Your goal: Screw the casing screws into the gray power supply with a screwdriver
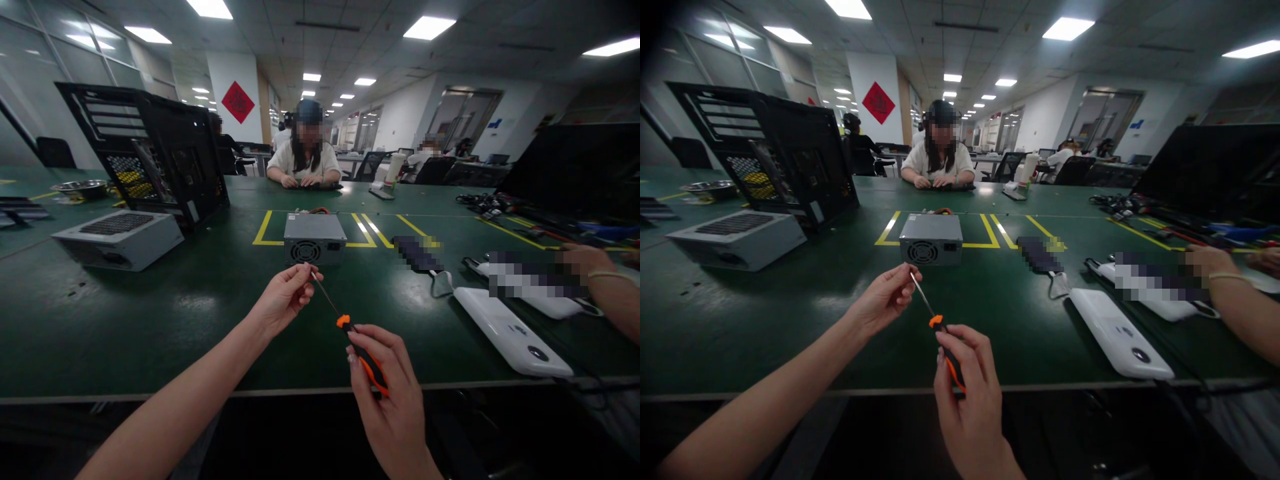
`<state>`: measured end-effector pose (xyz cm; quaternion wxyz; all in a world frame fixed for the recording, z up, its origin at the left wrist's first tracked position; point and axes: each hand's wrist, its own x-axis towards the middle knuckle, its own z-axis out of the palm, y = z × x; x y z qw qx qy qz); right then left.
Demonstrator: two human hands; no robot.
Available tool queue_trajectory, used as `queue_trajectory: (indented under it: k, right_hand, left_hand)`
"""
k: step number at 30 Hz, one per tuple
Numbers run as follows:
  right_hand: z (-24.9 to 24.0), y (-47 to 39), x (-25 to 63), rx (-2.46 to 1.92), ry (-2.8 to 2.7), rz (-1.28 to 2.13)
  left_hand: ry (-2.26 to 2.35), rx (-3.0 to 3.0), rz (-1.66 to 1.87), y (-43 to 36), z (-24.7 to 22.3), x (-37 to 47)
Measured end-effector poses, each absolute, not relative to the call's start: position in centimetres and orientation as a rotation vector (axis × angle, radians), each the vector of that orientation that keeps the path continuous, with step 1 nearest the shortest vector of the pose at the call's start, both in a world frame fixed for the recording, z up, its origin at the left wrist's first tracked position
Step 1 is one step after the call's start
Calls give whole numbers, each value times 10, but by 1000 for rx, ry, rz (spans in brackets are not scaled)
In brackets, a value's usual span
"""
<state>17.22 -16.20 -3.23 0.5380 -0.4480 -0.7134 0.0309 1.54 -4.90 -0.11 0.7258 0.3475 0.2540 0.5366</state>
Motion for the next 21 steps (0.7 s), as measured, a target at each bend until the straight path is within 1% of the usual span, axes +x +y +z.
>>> queue_trajectory:
  k: [21]
  right_hand:
    - [-34, -167, 180, -1043, -1678, 139]
  left_hand:
    - [586, 863, 1134, -52, 0, 16]
